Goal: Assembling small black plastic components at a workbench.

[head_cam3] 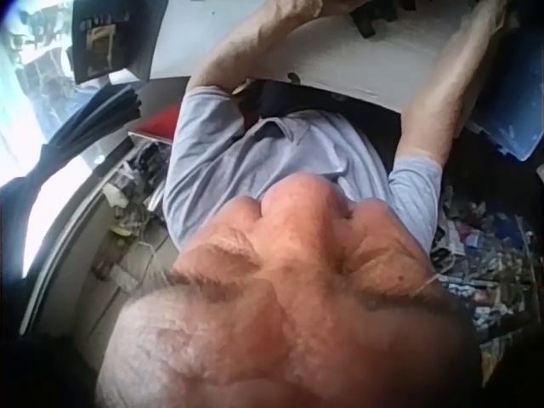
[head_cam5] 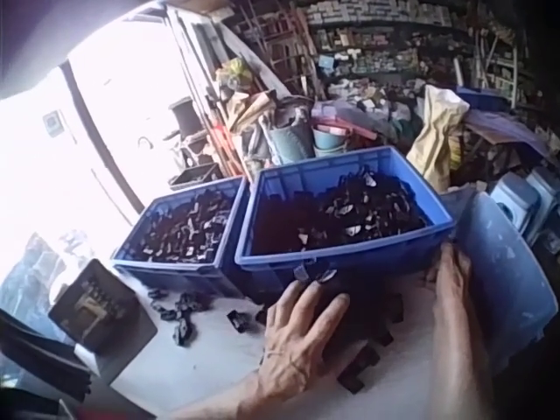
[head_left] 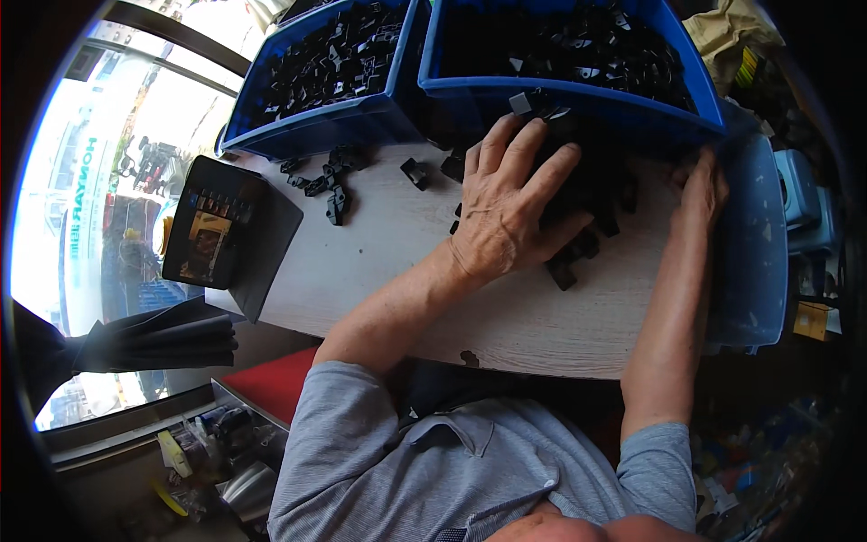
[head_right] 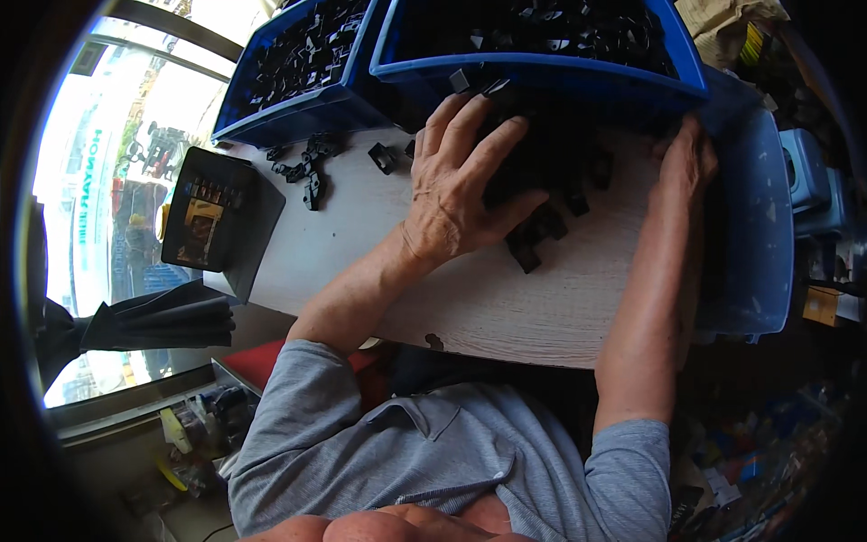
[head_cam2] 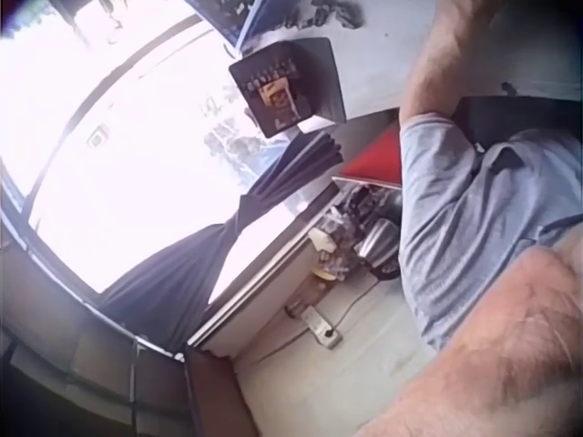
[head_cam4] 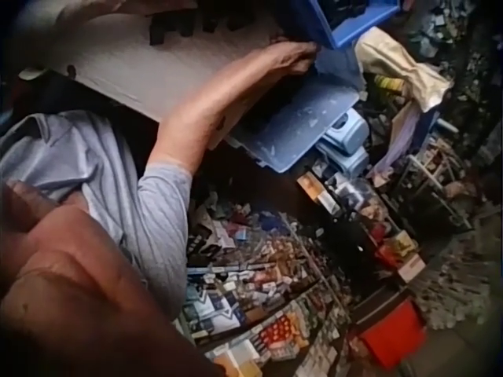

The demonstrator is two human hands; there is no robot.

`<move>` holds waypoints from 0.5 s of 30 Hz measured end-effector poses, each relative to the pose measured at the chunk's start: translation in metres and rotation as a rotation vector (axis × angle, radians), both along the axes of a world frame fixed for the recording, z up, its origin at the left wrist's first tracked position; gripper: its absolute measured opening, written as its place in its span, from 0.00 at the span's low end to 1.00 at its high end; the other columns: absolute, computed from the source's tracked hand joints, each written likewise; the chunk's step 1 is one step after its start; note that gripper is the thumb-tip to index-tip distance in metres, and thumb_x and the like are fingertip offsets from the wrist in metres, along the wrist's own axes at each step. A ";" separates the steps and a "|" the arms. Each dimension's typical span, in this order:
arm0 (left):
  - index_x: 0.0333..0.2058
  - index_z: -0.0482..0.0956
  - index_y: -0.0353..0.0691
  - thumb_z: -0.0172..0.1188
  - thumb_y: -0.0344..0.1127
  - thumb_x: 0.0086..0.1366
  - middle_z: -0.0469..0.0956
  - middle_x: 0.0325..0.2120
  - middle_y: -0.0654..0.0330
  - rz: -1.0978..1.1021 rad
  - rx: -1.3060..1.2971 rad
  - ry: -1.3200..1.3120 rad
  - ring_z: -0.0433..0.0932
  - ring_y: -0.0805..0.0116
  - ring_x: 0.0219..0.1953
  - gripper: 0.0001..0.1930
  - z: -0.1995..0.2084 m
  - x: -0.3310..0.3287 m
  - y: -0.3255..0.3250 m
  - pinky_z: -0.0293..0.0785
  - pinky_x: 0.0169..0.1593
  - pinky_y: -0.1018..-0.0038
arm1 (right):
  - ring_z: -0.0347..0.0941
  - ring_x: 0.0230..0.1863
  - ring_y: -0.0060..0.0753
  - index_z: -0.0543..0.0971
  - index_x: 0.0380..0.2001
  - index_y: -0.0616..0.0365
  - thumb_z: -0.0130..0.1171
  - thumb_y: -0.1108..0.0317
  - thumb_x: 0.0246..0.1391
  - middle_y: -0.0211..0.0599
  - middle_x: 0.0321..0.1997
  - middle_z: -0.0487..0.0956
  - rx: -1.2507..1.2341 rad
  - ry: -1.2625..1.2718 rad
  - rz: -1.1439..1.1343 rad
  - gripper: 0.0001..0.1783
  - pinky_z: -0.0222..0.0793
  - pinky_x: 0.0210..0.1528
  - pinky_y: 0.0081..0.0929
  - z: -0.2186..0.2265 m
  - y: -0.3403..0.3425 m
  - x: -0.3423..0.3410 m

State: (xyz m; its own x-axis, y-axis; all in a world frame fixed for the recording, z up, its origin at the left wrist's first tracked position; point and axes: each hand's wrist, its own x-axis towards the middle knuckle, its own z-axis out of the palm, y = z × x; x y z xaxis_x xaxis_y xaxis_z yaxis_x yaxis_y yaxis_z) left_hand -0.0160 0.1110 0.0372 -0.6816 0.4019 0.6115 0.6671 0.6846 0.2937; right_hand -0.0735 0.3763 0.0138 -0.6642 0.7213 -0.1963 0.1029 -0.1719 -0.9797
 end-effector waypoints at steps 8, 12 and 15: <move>0.54 0.76 0.43 0.73 0.38 0.53 0.73 0.54 0.49 -0.008 0.148 0.121 0.68 0.41 0.61 0.29 -0.002 0.005 -0.008 0.68 0.59 0.51 | 0.75 0.22 0.32 0.77 0.40 0.56 0.57 0.51 0.64 0.31 0.19 0.71 0.004 -0.032 0.011 0.18 0.77 0.31 0.36 0.001 0.002 -0.002; 0.46 0.81 0.40 0.68 0.22 0.54 0.80 0.44 0.50 -0.003 0.304 0.242 0.80 0.49 0.49 0.19 0.004 0.008 -0.017 0.78 0.51 0.62 | 0.76 0.22 0.35 0.76 0.39 0.58 0.56 0.52 0.64 0.32 0.17 0.69 -0.012 -0.017 0.017 0.18 0.79 0.33 0.37 -0.001 0.004 -0.002; 0.43 0.81 0.40 0.66 0.18 0.55 0.80 0.38 0.54 0.096 0.403 0.154 0.82 0.54 0.41 0.16 0.000 0.021 -0.028 0.79 0.41 0.67 | 0.76 0.22 0.35 0.76 0.38 0.58 0.56 0.52 0.64 0.32 0.17 0.68 -0.018 -0.007 0.026 0.18 0.80 0.33 0.37 -0.001 0.003 -0.001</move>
State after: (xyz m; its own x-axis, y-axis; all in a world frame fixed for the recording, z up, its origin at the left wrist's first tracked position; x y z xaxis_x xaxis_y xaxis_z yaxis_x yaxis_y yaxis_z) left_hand 0.0045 0.0835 0.0377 -0.5932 0.0494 0.8035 0.6626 0.5969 0.4525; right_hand -0.0745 0.3796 0.0123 -0.6810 0.7002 -0.2145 0.1148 -0.1872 -0.9756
